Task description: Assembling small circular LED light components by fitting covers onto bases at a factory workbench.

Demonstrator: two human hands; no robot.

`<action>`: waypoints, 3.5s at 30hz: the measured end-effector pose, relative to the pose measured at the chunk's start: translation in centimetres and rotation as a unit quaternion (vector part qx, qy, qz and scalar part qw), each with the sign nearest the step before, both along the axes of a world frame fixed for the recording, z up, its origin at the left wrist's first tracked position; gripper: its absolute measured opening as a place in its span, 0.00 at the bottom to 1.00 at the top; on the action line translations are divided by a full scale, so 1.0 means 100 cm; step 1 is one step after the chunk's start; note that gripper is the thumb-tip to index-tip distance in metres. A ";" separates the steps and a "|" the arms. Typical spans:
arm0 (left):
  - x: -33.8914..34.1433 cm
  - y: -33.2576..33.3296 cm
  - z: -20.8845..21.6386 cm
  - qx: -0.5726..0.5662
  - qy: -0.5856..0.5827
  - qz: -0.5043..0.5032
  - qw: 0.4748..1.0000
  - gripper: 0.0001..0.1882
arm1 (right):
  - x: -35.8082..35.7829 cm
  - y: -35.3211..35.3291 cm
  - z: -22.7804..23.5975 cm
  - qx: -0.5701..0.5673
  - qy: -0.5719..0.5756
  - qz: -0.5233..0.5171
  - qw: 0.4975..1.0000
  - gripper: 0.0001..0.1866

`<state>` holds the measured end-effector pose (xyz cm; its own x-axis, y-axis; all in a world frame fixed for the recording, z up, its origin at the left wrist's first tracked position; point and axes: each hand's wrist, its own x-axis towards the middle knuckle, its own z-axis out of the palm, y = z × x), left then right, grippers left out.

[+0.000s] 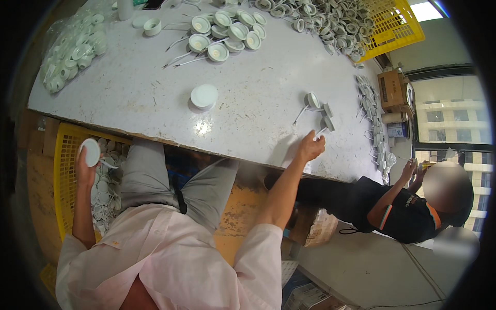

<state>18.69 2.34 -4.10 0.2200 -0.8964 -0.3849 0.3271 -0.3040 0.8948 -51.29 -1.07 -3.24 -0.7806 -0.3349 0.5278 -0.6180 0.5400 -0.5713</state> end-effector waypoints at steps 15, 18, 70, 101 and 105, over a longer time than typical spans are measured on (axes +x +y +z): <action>0.215 0.113 -0.231 0.308 -0.098 0.052 0.945 0.32 | 0.024 0.030 -0.007 -0.064 -0.334 0.112 0.934 0.13; 0.174 0.091 -0.241 0.408 -0.290 0.101 0.860 0.27 | 0.036 0.063 0.008 -0.108 -0.346 0.111 0.926 0.11; -0.194 -0.030 0.045 -0.207 -0.127 -0.262 0.934 0.39 | 0.273 -0.045 0.037 -0.012 -0.454 0.338 0.824 0.15; -0.209 -0.026 0.040 -0.160 -0.066 -0.320 0.931 0.39 | 0.267 0.012 0.039 -0.206 -0.680 0.327 0.623 0.04; -0.219 -0.028 0.041 -0.162 -0.049 -0.338 0.926 0.40 | 0.277 0.029 0.046 -0.201 -0.695 0.343 0.600 0.04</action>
<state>-3.19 -0.45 0.05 -0.4130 -0.9073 -0.0792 0.0731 -0.1197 0.9901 -23.63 1.82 1.40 -0.3117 -0.8923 -0.3264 0.6070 0.0773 -0.7909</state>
